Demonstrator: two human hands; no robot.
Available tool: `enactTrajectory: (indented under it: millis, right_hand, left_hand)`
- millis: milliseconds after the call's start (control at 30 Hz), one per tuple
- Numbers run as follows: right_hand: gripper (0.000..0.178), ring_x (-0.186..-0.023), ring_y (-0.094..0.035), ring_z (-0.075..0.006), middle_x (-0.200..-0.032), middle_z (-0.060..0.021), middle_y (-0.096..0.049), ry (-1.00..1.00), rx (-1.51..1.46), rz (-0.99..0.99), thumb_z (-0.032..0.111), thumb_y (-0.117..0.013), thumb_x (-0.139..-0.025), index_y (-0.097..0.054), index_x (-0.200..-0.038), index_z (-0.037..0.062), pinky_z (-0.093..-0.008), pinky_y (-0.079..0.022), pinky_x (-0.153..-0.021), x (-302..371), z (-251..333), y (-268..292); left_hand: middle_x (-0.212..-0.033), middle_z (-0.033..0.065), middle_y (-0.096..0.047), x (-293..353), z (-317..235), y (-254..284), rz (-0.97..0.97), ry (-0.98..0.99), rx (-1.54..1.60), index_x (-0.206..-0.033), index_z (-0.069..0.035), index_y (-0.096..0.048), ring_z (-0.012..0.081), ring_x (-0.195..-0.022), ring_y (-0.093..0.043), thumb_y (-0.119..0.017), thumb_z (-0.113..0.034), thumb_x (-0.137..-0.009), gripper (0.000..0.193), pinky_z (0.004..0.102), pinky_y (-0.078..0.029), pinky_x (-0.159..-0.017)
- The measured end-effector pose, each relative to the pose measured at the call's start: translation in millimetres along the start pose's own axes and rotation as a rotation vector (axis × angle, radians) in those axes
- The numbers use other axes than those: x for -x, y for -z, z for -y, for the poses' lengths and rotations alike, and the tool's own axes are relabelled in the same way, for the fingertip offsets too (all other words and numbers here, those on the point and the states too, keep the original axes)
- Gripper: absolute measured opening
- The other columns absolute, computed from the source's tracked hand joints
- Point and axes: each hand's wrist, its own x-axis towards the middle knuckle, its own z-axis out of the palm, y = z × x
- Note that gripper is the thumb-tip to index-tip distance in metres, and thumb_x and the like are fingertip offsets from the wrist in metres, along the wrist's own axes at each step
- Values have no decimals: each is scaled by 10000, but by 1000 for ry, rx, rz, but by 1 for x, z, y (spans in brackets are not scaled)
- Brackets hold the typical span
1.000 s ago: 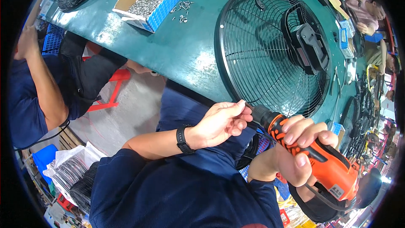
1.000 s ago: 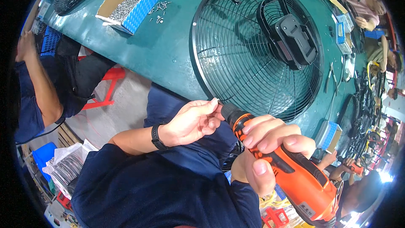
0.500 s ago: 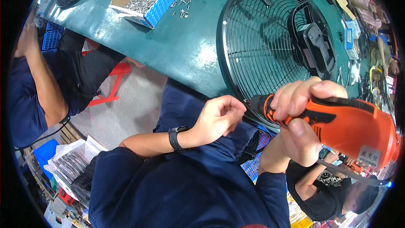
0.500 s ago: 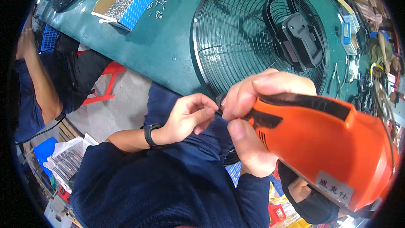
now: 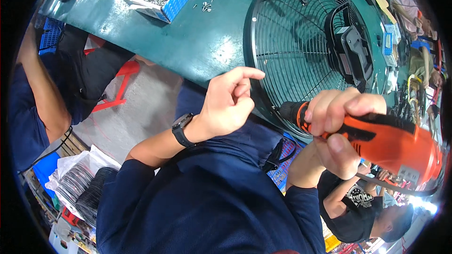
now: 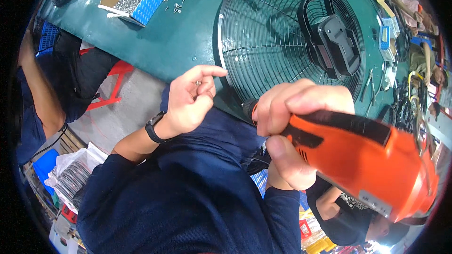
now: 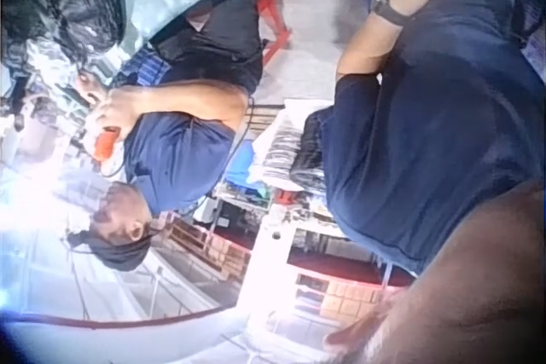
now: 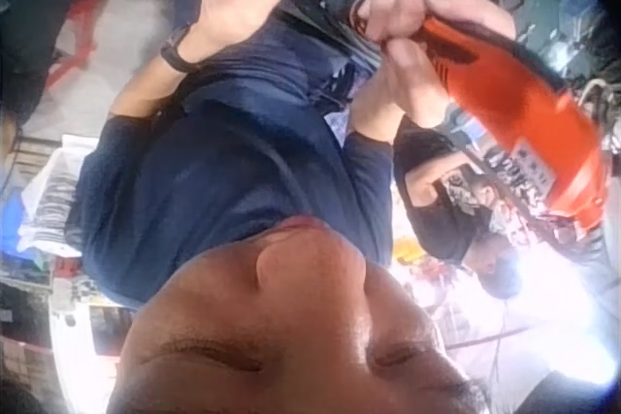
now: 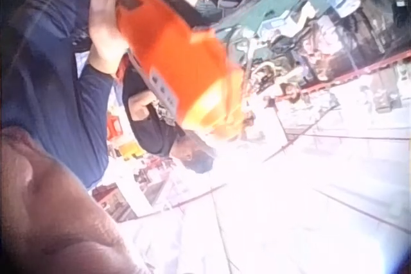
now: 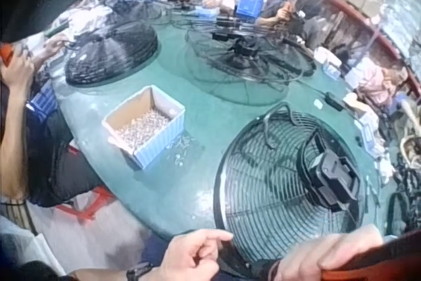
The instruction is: Assembling electric fan components and guards using a power screwdriver in a workshop setting.
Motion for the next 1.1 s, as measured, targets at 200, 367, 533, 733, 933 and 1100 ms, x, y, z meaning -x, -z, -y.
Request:
enactTrajectory:
  millis: [200,367,533,733,933,1100]
  right_hand:
    - [438,-552,-508,-162,-737,-80,-495,2,-14,70,68,-579,-659,-435,-1066,-5,-330,-454,-563,4,1,8]
    - [434,-582,-522,-184,-732,-93,-510,-2,-85,4,-17,-638,-636,-450,-1027,-5,-330,-470,-559,8,0,5]
    - [443,-524,-497,-157,-711,-70,-491,28,-80,66,71,-588,-629,-443,-1039,-12,-313,-465,-553,7,-6,2]
    - [448,-584,-512,-182,-775,-97,-510,4,-136,-243,117,-586,-710,-440,-1115,-6,-340,-459,-589,21,-2,9]
    - [425,-604,-531,-211,-782,-94,-513,103,-292,-379,85,-570,-691,-439,-1092,27,-384,-452,-601,77,49,51]
    - [448,-597,-495,-178,-774,-96,-485,305,52,-682,94,-569,-707,-439,-1121,-17,-337,-434,-590,141,121,94]
  left_hand:
    - [-704,-52,-343,-8,-6,7,-2,61,23,-1143,65,-536,39,-610,-358,-405,92,-713,450,182,-325,-558]
    - [-711,-47,-364,-11,1,10,-17,29,-7,-1164,66,-528,42,-613,-370,-423,88,-720,457,184,-332,-556]
    - [-594,-10,-386,-19,21,5,-153,-134,-147,-1063,44,-582,62,-532,-373,-509,45,-679,392,222,-345,-486]
    - [-722,-34,-415,-20,21,7,-109,-167,-282,-1206,58,-507,27,-634,-391,-477,85,-761,448,173,-366,-566]
    - [-715,-45,-443,-20,17,6,-145,-142,-364,-1256,73,-473,18,-622,-403,-529,41,-798,463,168,-354,-564]
    - [-629,-46,-411,-19,11,-1,-178,-185,-431,-1205,82,-515,22,-556,-372,-572,52,-776,434,177,-339,-506]
